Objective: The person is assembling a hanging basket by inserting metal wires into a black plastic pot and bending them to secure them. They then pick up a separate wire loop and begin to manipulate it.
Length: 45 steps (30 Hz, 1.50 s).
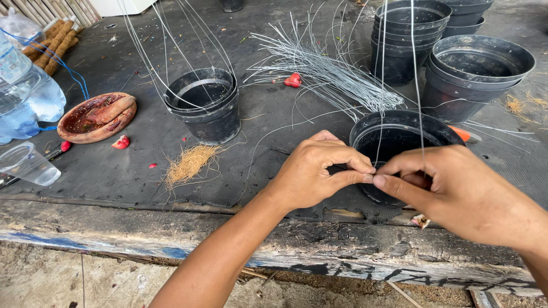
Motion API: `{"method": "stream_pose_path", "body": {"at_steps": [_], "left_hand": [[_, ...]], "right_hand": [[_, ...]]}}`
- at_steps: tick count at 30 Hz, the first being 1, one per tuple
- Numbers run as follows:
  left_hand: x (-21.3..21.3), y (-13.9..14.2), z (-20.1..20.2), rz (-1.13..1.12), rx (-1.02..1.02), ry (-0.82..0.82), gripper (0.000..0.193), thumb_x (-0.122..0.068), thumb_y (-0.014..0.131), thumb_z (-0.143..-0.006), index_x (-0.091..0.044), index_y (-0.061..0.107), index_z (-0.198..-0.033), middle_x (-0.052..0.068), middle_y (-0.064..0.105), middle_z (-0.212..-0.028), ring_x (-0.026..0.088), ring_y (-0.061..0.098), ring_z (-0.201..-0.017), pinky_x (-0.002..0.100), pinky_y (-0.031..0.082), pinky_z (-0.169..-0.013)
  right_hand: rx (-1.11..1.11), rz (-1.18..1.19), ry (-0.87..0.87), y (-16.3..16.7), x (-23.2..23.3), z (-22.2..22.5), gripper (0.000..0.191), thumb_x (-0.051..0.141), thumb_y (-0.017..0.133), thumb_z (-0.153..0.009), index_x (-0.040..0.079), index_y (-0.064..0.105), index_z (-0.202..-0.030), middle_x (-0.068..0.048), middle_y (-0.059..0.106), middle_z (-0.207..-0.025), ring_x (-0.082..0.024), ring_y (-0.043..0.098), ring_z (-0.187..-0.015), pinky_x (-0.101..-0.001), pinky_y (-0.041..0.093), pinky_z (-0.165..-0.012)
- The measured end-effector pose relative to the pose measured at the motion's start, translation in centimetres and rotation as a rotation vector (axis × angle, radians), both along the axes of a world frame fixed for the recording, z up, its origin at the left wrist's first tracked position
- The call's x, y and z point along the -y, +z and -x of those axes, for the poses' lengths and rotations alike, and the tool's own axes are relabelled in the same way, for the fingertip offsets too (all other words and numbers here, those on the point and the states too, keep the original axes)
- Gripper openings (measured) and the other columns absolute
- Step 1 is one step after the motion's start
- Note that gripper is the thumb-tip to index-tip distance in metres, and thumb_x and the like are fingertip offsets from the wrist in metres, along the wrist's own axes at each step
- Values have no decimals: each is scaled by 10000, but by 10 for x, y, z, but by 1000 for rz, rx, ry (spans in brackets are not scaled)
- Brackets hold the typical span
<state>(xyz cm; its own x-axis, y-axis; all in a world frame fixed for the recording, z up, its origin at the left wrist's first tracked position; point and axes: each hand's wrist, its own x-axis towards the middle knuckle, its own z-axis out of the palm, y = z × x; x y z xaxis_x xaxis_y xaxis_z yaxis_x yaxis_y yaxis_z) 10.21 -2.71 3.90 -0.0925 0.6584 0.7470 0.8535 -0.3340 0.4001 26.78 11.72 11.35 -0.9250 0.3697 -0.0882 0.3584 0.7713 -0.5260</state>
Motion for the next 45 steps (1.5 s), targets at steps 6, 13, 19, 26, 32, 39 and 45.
{"method": "stream_pose_path", "body": {"at_steps": [6,13,19,26,32,39,45], "left_hand": [[-5,1,-2,45,59,4,91,-262,793,-896,-174,781,-918,-71,742,-815,92,668,-729,307,459,-935],[-6,-9,-6,-56,-4,147,113,-257,801,-915,-149,770,-920,-37,741,-846,111,671,-774,305,439,-908],[-7,-20,-15,-222,-14,224,114,-251,794,-923,-152,760,-967,-35,782,-1043,96,733,-915,293,435,-908],[-8,-23,-26,-277,-17,297,85,-222,788,-937,-151,761,-975,-58,782,-1071,88,752,-937,294,433,-871],[-4,-22,-26,-290,-73,359,67,-214,798,-924,-158,775,-952,-61,780,-1043,74,733,-895,309,418,-867],[0,-26,-23,-334,-293,418,49,-167,803,-945,-160,784,-990,-69,769,-1079,77,665,-837,311,412,-870],[2,-27,-39,-320,-47,386,70,-161,790,-974,-132,744,-1017,-64,716,-1068,76,673,-926,272,420,-887]], "right_hand": [[-163,-119,45,-7,-10,8,238,312,802,-913,163,785,-1097,-40,363,-518,-126,316,-493,-355,317,-435],[-337,-18,138,-25,-20,15,149,236,762,-941,134,832,-1024,15,405,-515,-67,344,-494,-290,364,-383],[-288,14,29,-24,-19,17,172,231,751,-955,71,780,-902,-7,424,-496,-92,312,-517,-325,282,-441],[-365,54,74,-24,-20,16,180,211,723,-955,50,757,-883,10,456,-537,-74,337,-558,-307,320,-457],[-321,54,49,-23,-17,23,183,209,697,-959,53,747,-878,-1,458,-548,-85,342,-569,-319,346,-478],[-285,61,25,-24,-14,27,272,247,695,-991,26,758,-845,8,463,-559,-87,341,-582,-322,343,-492],[-280,11,24,-23,-14,26,223,256,713,-987,65,729,-872,-4,440,-527,-98,324,-561,-331,327,-479]]}}
